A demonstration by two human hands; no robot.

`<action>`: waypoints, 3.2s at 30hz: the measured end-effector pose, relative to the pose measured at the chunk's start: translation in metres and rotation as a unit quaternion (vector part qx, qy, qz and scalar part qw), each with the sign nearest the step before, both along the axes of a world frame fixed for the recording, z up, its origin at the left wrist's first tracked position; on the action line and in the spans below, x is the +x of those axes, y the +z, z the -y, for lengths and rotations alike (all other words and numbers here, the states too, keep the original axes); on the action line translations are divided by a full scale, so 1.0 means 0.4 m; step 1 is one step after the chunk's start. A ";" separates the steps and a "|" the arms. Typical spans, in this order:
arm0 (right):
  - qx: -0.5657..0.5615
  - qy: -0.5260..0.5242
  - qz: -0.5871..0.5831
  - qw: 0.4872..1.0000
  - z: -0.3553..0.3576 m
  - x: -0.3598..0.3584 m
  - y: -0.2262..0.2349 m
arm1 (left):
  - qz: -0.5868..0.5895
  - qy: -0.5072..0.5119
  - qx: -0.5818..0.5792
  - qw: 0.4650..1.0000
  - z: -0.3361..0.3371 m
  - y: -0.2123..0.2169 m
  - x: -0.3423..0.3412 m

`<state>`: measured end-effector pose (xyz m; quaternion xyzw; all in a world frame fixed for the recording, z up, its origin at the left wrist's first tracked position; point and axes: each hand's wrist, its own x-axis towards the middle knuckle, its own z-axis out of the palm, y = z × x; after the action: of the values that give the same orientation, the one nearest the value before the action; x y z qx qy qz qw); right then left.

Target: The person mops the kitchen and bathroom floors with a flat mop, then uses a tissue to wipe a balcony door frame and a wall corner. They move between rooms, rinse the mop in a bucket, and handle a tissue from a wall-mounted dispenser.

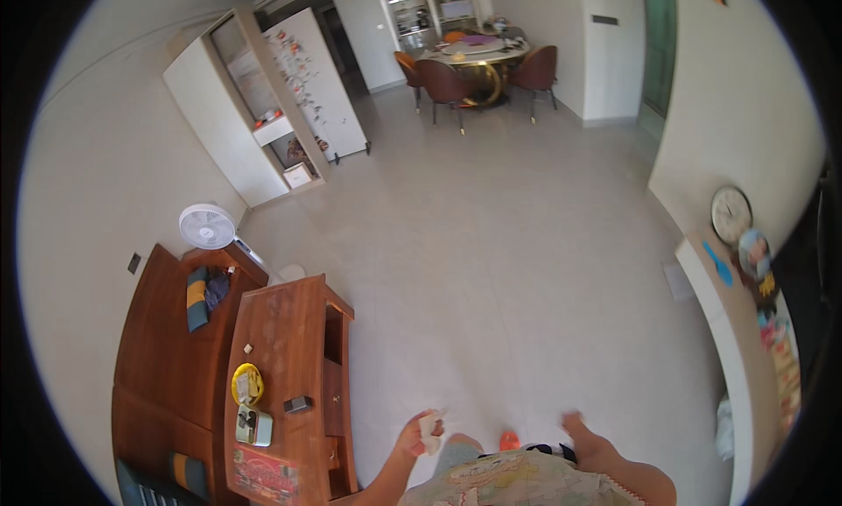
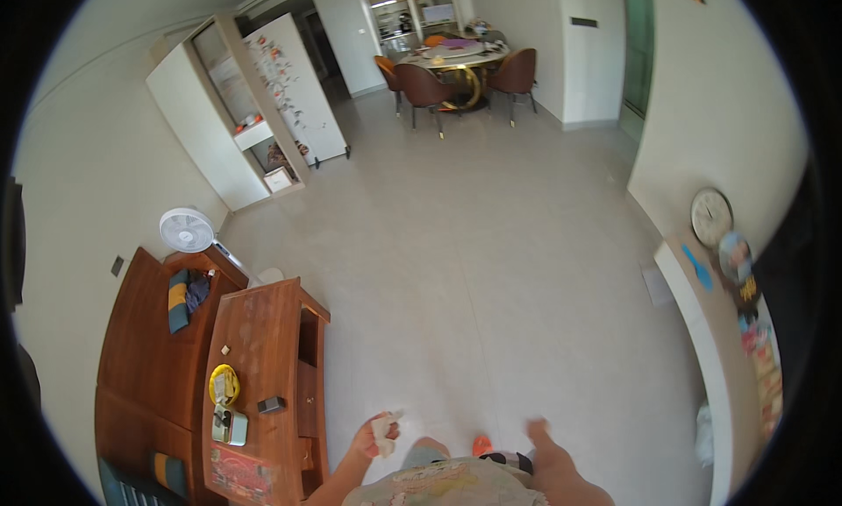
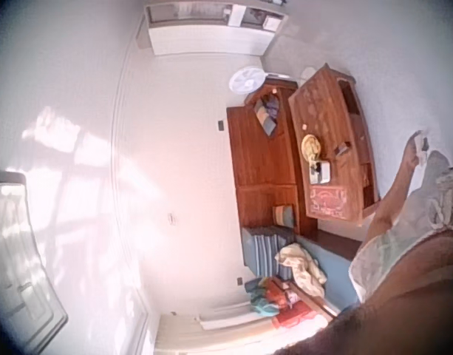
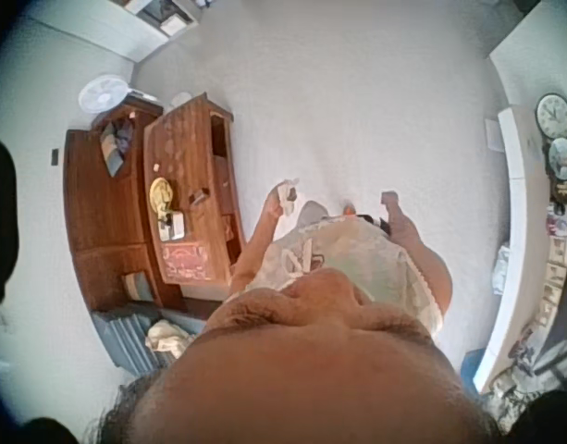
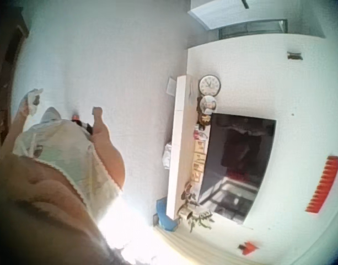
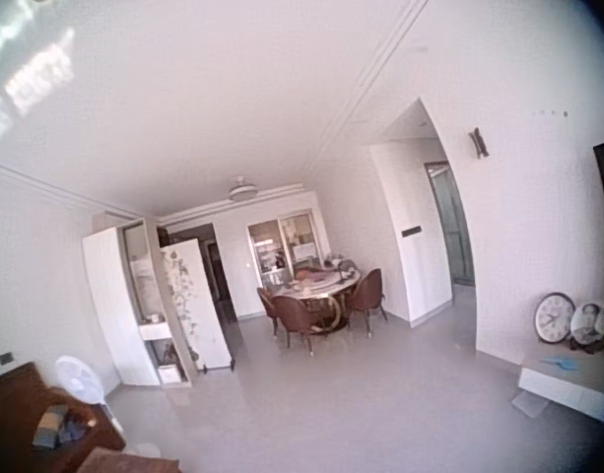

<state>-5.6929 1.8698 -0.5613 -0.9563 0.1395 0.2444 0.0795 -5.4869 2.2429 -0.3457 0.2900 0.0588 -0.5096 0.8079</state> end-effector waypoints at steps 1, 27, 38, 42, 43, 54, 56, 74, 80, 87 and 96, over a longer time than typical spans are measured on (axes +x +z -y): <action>0.004 0.062 0.114 0.992 -0.004 0.270 0.049 | 0.019 0.022 0.022 0.999 -0.001 0.002 0.085; 0.002 -0.190 -0.272 0.943 0.860 1.945 -0.006 | 0.020 -0.114 0.020 0.993 0.914 0.006 2.626; 0.387 -0.167 0.403 0.812 1.162 4.275 0.450 | 0.031 -0.042 -0.023 0.998 1.048 0.017 3.602; 0.272 -0.129 0.295 0.907 1.248 4.505 0.371 | 0.078 -0.052 0.083 0.992 1.184 0.078 4.071; 0.118 0.016 0.190 0.975 1.282 4.504 0.309 | 0.067 -0.053 0.048 0.995 1.221 0.104 4.181; 0.069 -0.329 -0.325 0.884 1.573 4.288 0.040 | -0.085 -0.131 0.014 0.988 1.611 0.017 5.227; 0.062 -0.305 -0.287 0.906 1.638 4.577 0.020 | -0.061 -0.095 0.021 0.993 1.673 0.021 5.381; 0.234 0.046 0.319 0.917 1.980 7.396 0.342 | 0.011 0.036 0.090 0.995 2.127 0.089 7.002; -0.013 -0.061 -0.251 0.966 2.258 7.097 0.091 | 0.051 -0.037 0.010 0.998 2.468 0.170 7.623; 0.077 -0.285 -0.281 0.913 2.533 7.484 0.005 | -0.026 -0.030 -0.010 0.999 2.683 0.125 8.231; 0.285 -0.007 0.349 0.893 2.748 9.387 0.268 | -0.018 0.066 0.083 0.994 2.795 0.118 8.896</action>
<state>-1.9381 0.7708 -0.4541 -0.9152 0.0340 -0.0764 0.3943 -1.9286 1.1249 -0.2984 0.3427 0.1345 -0.4540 0.8114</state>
